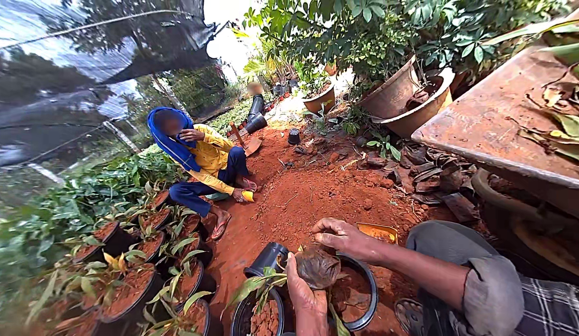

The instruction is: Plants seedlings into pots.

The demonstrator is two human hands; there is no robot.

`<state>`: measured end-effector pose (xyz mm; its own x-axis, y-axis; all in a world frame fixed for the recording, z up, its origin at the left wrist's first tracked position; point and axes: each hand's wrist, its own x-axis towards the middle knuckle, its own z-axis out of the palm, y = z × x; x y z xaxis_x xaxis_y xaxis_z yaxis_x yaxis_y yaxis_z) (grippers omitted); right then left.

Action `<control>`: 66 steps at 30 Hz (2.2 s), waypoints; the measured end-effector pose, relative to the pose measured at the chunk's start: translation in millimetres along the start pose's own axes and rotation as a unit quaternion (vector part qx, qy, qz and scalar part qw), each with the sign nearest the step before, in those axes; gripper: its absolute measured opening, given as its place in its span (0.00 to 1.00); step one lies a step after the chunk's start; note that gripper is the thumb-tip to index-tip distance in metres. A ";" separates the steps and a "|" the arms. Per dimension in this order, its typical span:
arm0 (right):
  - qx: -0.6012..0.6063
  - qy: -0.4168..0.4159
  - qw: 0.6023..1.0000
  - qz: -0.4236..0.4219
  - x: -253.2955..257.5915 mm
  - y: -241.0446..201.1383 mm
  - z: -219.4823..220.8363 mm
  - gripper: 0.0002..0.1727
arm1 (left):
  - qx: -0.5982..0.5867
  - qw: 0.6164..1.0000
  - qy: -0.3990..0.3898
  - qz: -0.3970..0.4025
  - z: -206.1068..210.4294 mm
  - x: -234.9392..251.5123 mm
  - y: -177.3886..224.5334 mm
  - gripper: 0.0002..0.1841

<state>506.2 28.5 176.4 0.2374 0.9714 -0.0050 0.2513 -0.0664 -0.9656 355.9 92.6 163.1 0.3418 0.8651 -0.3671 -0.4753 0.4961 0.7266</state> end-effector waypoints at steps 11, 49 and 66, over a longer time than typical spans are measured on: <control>-0.024 0.064 0.992 0.103 -18.1 3.7 58.7 0.26 | 0.108 0.984 0.023 0.139 8.3 -3.8 -13.7 0.17; -0.074 0.011 0.995 0.066 -19.8 3.3 57.2 0.38 | 0.178 0.975 -0.002 0.133 13.3 -11.2 -25.3 0.33; 0.167 -0.030 0.977 0.129 -6.0 8.1 37.9 0.45 | 0.255 0.963 -0.040 0.073 17.4 -10.5 -11.2 0.39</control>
<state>471.3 30.8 158.8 0.1941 0.9443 -0.2656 -0.1321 -0.2432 -0.9609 371.7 76.6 168.9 0.3733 0.9039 -0.2089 -0.0702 0.2520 0.9652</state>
